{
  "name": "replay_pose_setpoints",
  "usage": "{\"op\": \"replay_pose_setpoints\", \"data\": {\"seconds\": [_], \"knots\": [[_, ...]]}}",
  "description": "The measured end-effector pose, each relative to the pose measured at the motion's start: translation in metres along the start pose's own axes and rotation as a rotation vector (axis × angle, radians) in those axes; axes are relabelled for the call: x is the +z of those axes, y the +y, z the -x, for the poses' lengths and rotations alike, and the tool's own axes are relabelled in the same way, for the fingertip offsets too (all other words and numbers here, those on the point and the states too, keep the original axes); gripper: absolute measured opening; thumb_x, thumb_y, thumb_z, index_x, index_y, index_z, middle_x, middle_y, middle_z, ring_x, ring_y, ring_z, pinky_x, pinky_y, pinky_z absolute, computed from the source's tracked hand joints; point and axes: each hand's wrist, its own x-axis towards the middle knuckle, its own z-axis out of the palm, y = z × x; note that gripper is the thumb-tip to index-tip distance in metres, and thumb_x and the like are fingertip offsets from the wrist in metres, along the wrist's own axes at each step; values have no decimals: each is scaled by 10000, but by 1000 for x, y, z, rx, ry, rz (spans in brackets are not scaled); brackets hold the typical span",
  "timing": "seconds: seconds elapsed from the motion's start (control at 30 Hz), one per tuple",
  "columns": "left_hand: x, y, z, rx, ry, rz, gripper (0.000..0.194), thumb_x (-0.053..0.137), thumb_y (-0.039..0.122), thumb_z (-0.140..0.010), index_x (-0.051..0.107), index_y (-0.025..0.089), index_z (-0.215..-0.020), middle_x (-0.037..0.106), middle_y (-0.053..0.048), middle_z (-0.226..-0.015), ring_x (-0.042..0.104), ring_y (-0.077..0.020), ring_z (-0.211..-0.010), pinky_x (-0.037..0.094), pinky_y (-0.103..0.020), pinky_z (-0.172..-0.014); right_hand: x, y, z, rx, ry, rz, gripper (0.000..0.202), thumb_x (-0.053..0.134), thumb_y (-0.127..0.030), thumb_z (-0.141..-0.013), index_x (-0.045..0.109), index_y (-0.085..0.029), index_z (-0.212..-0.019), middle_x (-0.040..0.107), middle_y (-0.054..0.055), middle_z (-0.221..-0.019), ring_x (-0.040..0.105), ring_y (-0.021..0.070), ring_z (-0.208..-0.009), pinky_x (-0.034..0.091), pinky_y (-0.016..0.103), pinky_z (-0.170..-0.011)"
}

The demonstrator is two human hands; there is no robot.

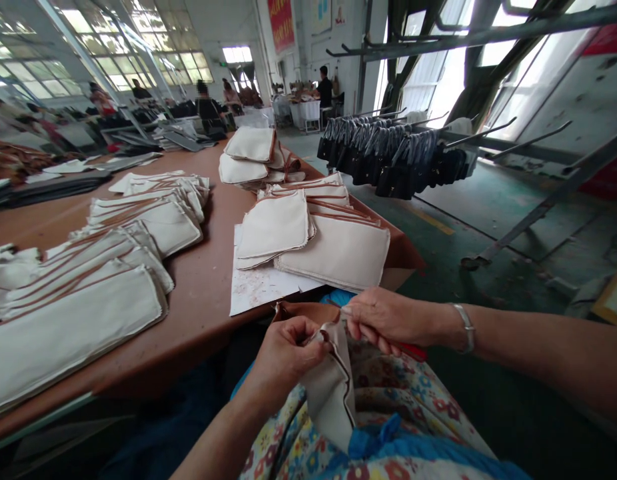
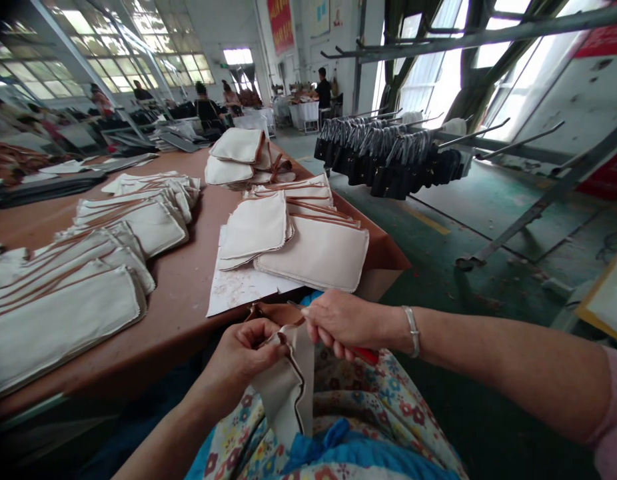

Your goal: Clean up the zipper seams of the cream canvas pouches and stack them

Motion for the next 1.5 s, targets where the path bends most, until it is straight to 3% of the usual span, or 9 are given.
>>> {"op": "replay_pose_setpoints", "data": {"seconds": [0.33,0.57,0.8,0.9,1.03,1.17,1.27,1.37,1.5], "knots": [[-9,16,6,8,-90,11,210,753,324,-753,690,124,-753,650,-21,-646,501,-97,-537,363,-180,-493,4,-5,9,-714,-35,892,326,350,-138,-945,576,-129,-710,590,82,-692,404,134,-564,322,282,-543],[-6,10,7,-19,-42,107,251,780,323,-715,617,133,-697,629,-6,-604,489,-86,-498,352,-176,-475,17,8,3,-68,-151,13,411,332,-407,-981,560,-174,-733,473,-39,-482,468,92,-370,370,182,-363],[1,9,8,-65,-112,300,261,790,280,-691,574,139,-653,667,-32,-609,567,-123,-504,409,-205,-497,46,25,-21,162,-106,-590,390,417,-452,-922,559,-156,-713,441,-64,-462,406,59,-306,316,137,-272],[6,14,13,-24,-111,288,233,810,252,-672,613,127,-672,673,-32,-637,575,-118,-535,417,-204,-528,44,26,-24,181,8,-528,413,420,-482,-922,499,-169,-664,417,-67,-457,394,62,-303,306,146,-277],[3,19,12,-40,-122,251,241,812,280,-668,623,131,-688,654,-19,-605,518,-91,-467,365,-187,-476,14,14,-10,-143,300,-71,389,466,-494,-932,540,-158,-750,497,-35,-559,490,92,-437,396,193,-401],[-2,24,6,-11,-104,143,279,819,330,-658,621,133,-664,649,-20,-611,515,-97,-477,365,-193,-476,-11,-7,1,-614,653,346,152,604,-288,-867,615,-141,-905,630,56,-867,582,159,-794,477,283,-748],[-3,28,4,25,-84,24,286,774,371,-707,626,136,-641,629,-13,-594,499,-100,-482,348,-194,-472,-14,-16,-5,-753,415,375,266,631,-221,-827,612,-126,-1075,637,90,-1062,588,186,-954,452,316,-881],[-5,33,7,61,-91,-85,249,710,375,-764,680,137,-701,616,-6,-612,488,-104,-511,345,-193,-482,-9,-16,-16,-652,147,327,275,666,-270,-811,620,-125,-1040,653,43,-950,587,146,-824,464,252,-747],[-7,36,10,118,-62,-243,224,632,335,-816,675,148,-700,580,5,-600,450,-104,-523,308,-189,-467,2,-9,-23,-567,180,307,150,658,-271,-809,599,-135,-838,596,-18,-712,503,96,-628,389,198,-568]]}}
